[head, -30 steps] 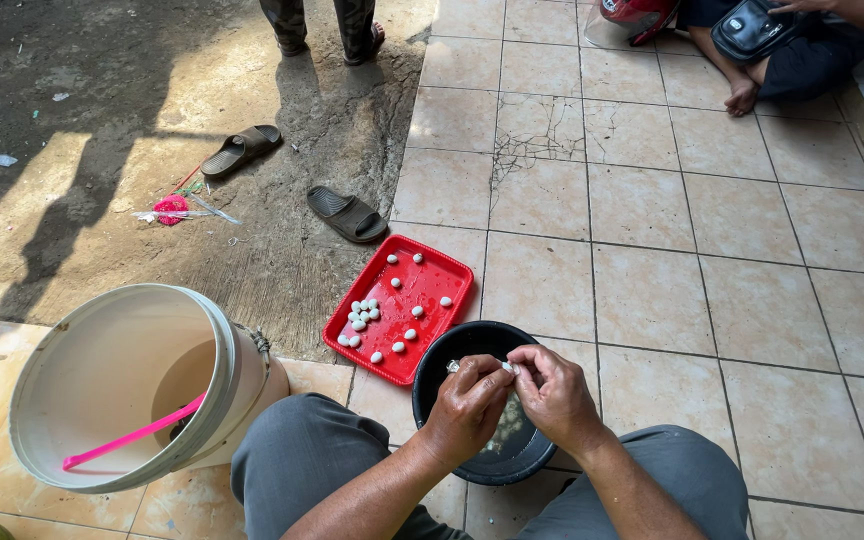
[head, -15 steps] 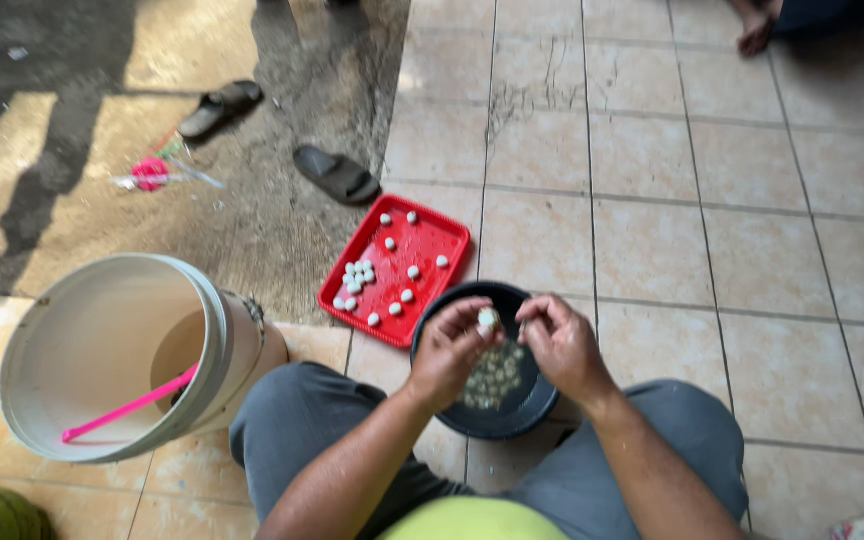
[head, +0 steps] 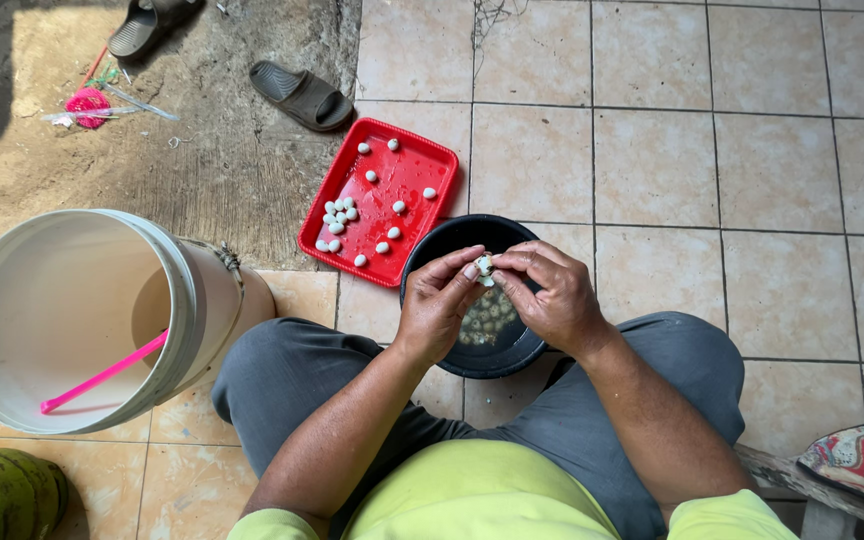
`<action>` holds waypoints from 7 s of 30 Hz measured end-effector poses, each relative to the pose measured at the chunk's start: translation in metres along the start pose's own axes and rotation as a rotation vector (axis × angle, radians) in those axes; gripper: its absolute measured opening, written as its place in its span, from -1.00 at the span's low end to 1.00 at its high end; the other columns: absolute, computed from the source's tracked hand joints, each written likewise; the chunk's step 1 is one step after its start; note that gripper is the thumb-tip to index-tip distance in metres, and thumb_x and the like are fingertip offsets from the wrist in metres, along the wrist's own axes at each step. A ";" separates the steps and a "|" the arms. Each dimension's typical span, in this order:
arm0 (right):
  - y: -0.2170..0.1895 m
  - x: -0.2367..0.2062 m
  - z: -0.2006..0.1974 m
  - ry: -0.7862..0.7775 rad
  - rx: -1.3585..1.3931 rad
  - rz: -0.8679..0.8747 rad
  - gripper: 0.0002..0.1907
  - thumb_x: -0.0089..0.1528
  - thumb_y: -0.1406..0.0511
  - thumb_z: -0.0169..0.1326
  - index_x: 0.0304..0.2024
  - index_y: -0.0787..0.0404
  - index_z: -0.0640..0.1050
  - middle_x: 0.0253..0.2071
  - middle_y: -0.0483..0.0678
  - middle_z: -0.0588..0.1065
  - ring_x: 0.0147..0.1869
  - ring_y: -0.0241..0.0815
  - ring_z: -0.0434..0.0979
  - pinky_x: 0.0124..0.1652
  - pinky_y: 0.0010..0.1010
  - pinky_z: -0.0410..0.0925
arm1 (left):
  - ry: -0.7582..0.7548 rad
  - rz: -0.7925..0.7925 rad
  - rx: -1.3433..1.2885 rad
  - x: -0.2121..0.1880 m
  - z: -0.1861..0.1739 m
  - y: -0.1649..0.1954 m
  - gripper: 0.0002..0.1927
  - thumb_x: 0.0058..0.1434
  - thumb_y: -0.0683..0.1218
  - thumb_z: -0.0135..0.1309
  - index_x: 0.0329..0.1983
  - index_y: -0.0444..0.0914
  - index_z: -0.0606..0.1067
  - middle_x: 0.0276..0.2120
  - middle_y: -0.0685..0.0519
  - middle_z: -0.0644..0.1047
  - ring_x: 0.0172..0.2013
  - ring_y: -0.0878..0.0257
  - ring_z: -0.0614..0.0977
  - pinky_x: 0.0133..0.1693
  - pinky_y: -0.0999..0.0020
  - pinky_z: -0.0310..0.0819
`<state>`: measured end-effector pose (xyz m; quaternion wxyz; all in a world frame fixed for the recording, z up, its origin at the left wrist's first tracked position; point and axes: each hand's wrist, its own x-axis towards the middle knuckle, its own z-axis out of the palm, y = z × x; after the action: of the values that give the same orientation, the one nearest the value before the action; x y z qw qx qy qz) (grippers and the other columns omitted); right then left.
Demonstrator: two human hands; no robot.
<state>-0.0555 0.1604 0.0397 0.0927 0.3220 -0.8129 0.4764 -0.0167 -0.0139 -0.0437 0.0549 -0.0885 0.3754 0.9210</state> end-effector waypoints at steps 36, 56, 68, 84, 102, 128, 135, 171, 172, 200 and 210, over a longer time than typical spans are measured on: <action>0.004 -0.008 0.003 -0.010 -0.087 0.028 -0.82 0.18 0.51 0.22 -0.17 0.32 0.57 -0.17 0.07 0.61 -0.13 -0.05 0.69 -0.17 -0.34 0.54 | -0.023 0.185 0.153 -0.009 0.002 -0.010 -0.78 0.27 -0.35 0.22 -0.06 -0.35 0.50 -0.06 -0.01 0.55 -0.06 0.31 0.62 0.04 0.40 0.57; 0.009 -0.004 -0.014 -0.082 0.135 0.120 -0.80 0.24 0.55 -0.01 -0.14 0.33 0.58 -0.14 0.07 0.59 -0.18 -0.10 0.67 -0.15 -0.39 0.53 | -0.107 0.025 -0.045 -0.007 0.007 -0.006 -0.81 0.34 -0.30 0.13 0.00 -0.34 0.49 -0.07 -0.04 0.57 -0.02 0.20 0.66 0.10 0.18 0.65; 0.002 -0.006 -0.008 -0.138 -0.158 -0.024 -0.84 0.17 0.47 0.22 -0.18 0.32 0.60 -0.21 0.08 0.63 -0.16 -0.01 0.70 -0.19 -0.31 0.55 | -0.091 0.336 0.648 -0.019 0.016 0.008 -0.80 0.24 -0.29 0.28 -0.08 -0.36 0.58 -0.05 0.02 0.48 -0.08 0.37 0.59 -0.09 0.50 0.60; 0.013 -0.009 -0.008 -0.097 0.081 0.371 -0.87 0.22 0.46 0.15 -0.16 0.30 0.55 -0.35 -0.02 0.62 -0.32 -0.19 0.68 -0.32 -0.42 0.52 | -0.096 0.007 -0.009 -0.005 0.009 -0.007 -0.81 0.34 -0.29 0.11 0.00 -0.36 0.52 -0.06 -0.12 0.59 -0.02 0.13 0.67 0.11 0.19 0.62; 0.017 -0.005 -0.007 -0.144 0.288 0.323 -0.83 0.27 0.41 0.21 -0.08 0.30 0.62 -0.09 -0.01 0.60 -0.07 -0.29 0.64 -0.14 -0.48 0.54 | -0.084 -0.049 -0.120 -0.005 0.003 -0.002 -0.72 0.43 -0.22 0.03 0.17 -0.41 0.49 -0.02 -0.09 0.60 -0.06 0.20 0.66 0.01 0.31 0.61; 0.016 -0.015 0.004 -0.130 0.155 0.340 -0.83 0.31 0.44 0.09 -0.05 0.30 0.46 -0.34 -0.07 0.56 -0.28 -0.36 0.60 -0.29 -0.49 0.46 | -0.088 0.029 0.165 -0.006 0.003 -0.004 -0.69 0.42 -0.22 0.07 0.20 -0.40 0.47 -0.02 -0.11 0.58 -0.03 0.18 0.65 0.06 0.26 0.63; 0.025 -0.003 -0.009 0.009 0.110 0.304 -0.80 0.29 0.53 -0.06 -0.13 0.30 0.57 -0.16 0.03 0.54 -0.25 -0.26 0.61 -0.23 -0.44 0.49 | -0.009 -0.201 -0.181 -0.006 0.010 0.013 -0.78 0.39 -0.18 0.05 0.07 -0.33 0.47 -0.06 -0.12 0.59 -0.04 0.10 0.69 0.03 0.26 0.62; 0.005 -0.002 0.002 -0.138 -0.274 -0.196 -0.76 0.15 0.47 0.24 -0.13 0.34 0.55 -0.22 0.10 0.61 -0.12 0.05 0.68 -0.14 -0.26 0.54 | 0.167 -0.187 -0.013 -0.006 0.006 -0.004 -0.87 0.32 -0.14 0.18 -0.16 -0.29 0.51 -0.24 -0.03 0.63 -0.27 0.26 0.70 -0.29 0.43 0.66; 0.005 -0.002 0.002 -0.140 -0.276 -0.194 -0.77 0.15 0.47 0.24 -0.14 0.33 0.55 -0.22 0.09 0.61 -0.12 0.05 0.68 -0.14 -0.25 0.55 | 0.171 -0.186 -0.003 -0.006 0.006 -0.004 -0.86 0.32 -0.14 0.18 -0.16 -0.30 0.51 -0.24 -0.03 0.63 -0.26 0.25 0.70 -0.29 0.43 0.66; 0.041 -0.020 0.000 -0.033 0.529 0.519 -0.87 0.34 0.50 -0.04 -0.13 0.33 0.54 -0.20 -0.08 0.55 -0.20 -0.39 0.57 -0.16 -0.55 0.50 | -0.139 -0.195 -0.127 -0.013 0.013 0.014 -0.68 0.41 -0.24 -0.01 0.21 -0.43 0.43 0.04 -0.18 0.57 -0.02 0.12 0.66 0.08 0.29 0.58; 0.044 -0.024 0.003 0.013 0.462 0.505 -0.84 0.33 0.48 -0.07 -0.13 0.31 0.54 -0.23 -0.08 0.58 -0.20 -0.39 0.60 -0.18 -0.53 0.52 | -0.083 -0.174 -0.098 -0.008 0.013 0.011 -0.68 0.40 -0.25 0.03 0.20 -0.40 0.42 0.03 -0.17 0.56 -0.04 0.11 0.67 0.03 0.30 0.60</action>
<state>-0.0630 0.1833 -0.0040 -0.0984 0.1199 -0.7369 0.6580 -0.0125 -0.0126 -0.0256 0.1458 -0.0851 0.3184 0.9328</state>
